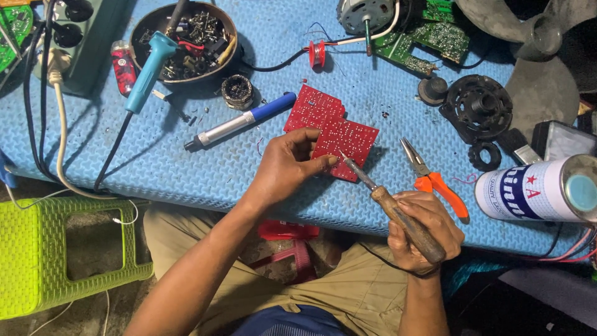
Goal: Assembling and soldering electronic components onto circuit boards using a soldering iron and pliers
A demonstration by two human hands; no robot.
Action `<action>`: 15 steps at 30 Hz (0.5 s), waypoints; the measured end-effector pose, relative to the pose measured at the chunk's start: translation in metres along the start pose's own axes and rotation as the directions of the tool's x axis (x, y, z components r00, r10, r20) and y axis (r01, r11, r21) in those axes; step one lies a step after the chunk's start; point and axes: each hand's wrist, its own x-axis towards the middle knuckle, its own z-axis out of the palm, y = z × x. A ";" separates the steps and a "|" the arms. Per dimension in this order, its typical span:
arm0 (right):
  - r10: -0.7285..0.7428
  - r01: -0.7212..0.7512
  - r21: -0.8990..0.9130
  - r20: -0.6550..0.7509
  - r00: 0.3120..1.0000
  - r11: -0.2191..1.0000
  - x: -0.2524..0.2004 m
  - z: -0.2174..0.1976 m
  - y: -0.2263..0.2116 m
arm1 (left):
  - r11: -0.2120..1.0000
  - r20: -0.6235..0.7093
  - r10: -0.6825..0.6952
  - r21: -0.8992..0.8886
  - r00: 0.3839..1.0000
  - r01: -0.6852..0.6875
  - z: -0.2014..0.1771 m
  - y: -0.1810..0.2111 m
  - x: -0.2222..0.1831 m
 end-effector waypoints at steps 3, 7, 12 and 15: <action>-0.085 0.089 0.087 -0.048 0.995 0.992 0.003 -0.002 0.007 | 0.999 0.001 0.053 -0.008 0.999 -0.053 -0.002 -0.004 0.002; -0.080 0.084 0.084 -0.043 0.996 0.993 0.003 -0.001 0.007 | 0.998 0.002 0.062 -0.014 0.998 -0.062 0.001 -0.002 0.002; -0.079 0.082 0.078 -0.046 0.996 0.994 0.002 -0.001 0.006 | 0.998 -0.006 0.059 -0.001 0.998 -0.059 -0.001 -0.002 0.000; -0.070 0.073 0.069 -0.043 0.997 0.995 0.004 0.000 0.005 | 0.998 -0.008 0.055 0.017 0.998 -0.055 -0.001 -0.002 0.000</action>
